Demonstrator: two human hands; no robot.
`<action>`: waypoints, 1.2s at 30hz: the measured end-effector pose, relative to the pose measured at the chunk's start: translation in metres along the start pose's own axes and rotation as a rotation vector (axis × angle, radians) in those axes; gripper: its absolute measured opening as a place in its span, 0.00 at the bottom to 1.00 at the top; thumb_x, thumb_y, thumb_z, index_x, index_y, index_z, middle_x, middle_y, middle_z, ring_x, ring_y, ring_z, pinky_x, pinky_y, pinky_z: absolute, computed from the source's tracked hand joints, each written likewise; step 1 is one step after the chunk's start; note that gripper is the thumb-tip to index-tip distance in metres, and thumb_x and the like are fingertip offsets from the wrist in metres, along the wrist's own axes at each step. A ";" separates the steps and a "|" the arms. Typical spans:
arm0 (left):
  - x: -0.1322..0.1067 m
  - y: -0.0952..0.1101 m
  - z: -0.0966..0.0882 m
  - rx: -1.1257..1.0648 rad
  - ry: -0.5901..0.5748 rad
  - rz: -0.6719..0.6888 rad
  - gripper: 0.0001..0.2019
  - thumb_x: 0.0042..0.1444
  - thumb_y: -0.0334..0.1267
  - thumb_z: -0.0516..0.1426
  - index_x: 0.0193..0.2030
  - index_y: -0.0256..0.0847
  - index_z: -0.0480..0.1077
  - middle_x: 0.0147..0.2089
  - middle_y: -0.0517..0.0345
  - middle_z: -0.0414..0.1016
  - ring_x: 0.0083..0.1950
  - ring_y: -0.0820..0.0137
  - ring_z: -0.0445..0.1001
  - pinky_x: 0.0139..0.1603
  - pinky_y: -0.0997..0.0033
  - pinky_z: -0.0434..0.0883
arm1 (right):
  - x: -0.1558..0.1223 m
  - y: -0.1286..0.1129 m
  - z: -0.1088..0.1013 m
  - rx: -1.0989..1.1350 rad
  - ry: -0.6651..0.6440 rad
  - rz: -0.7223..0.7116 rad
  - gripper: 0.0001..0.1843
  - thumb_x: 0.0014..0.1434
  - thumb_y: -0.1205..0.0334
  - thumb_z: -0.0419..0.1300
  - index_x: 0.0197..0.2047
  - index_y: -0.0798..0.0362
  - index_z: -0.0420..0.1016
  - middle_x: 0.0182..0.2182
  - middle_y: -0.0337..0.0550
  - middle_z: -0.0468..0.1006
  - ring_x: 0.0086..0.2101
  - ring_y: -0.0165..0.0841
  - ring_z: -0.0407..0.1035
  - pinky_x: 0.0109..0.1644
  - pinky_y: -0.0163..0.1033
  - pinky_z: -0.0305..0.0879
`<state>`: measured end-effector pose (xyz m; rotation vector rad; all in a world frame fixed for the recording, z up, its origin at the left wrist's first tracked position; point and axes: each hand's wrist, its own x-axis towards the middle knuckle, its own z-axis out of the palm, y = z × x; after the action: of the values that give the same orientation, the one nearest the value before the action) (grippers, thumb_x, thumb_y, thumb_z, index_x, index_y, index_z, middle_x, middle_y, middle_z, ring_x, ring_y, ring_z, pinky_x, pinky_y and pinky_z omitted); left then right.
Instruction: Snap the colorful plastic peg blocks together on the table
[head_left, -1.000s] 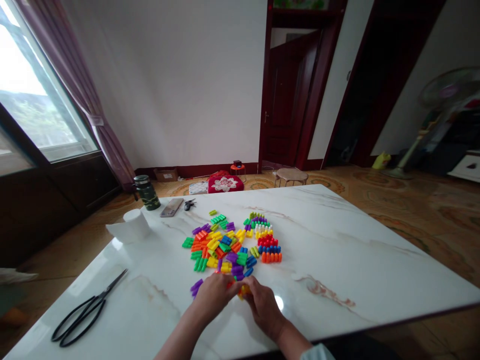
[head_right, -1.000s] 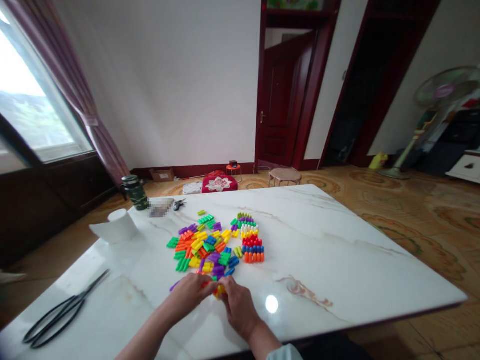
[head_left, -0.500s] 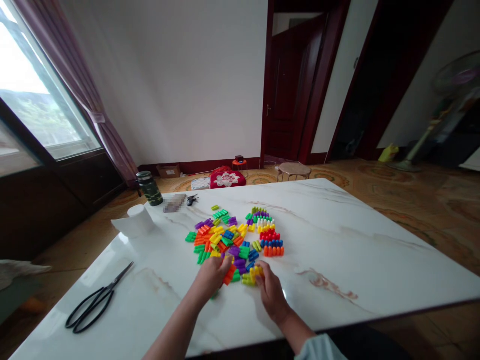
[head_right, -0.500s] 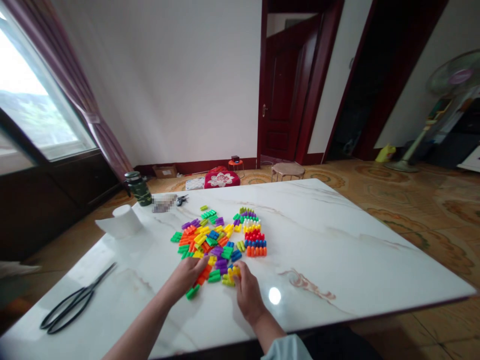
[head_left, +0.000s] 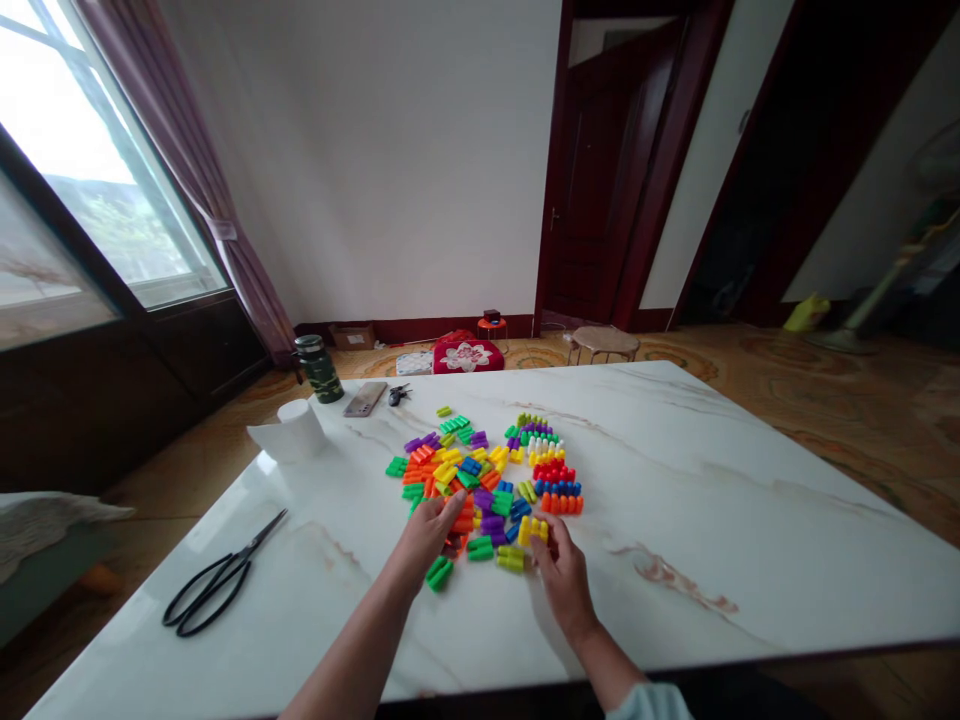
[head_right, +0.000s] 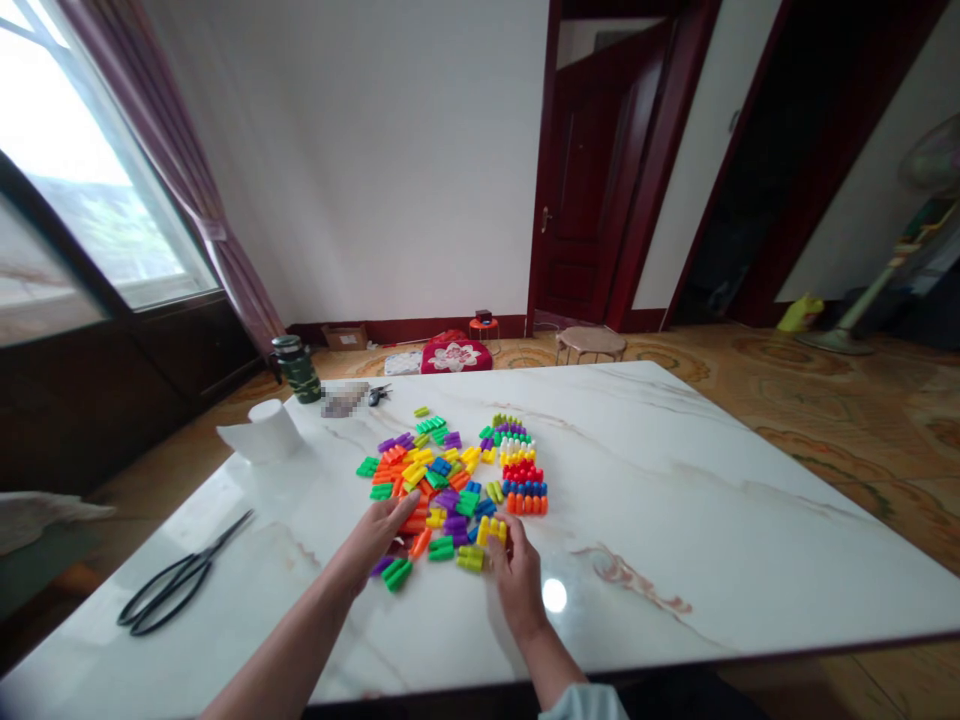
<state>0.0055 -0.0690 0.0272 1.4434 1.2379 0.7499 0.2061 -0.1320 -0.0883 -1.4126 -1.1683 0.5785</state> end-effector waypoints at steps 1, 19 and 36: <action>0.000 0.000 -0.001 -0.048 -0.025 -0.037 0.30 0.47 0.70 0.54 0.26 0.40 0.64 0.21 0.61 0.66 0.21 0.73 0.68 0.21 0.74 0.66 | 0.000 0.001 0.000 0.022 0.003 0.010 0.24 0.63 0.44 0.54 0.52 0.55 0.70 0.39 0.48 0.81 0.29 0.34 0.74 0.35 0.36 0.72; 0.007 -0.015 0.000 0.234 -0.041 0.135 0.17 0.43 0.42 0.63 0.39 0.35 0.76 0.23 0.63 0.68 0.25 0.74 0.64 0.25 0.75 0.59 | 0.017 -0.080 0.027 0.077 -0.147 -0.108 0.15 0.62 0.52 0.58 0.46 0.53 0.77 0.38 0.46 0.80 0.32 0.33 0.73 0.35 0.37 0.73; -0.004 -0.016 0.030 0.454 -0.154 0.307 0.15 0.42 0.27 0.58 0.39 0.37 0.76 0.24 0.63 0.72 0.26 0.74 0.66 0.28 0.76 0.59 | -0.014 -0.061 0.005 -0.207 -0.211 -0.185 0.06 0.60 0.60 0.61 0.39 0.50 0.78 0.35 0.43 0.76 0.33 0.34 0.71 0.36 0.36 0.67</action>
<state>0.0269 -0.0833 0.0048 2.0571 1.1234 0.5624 0.1770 -0.1509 -0.0362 -1.4213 -1.5465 0.4942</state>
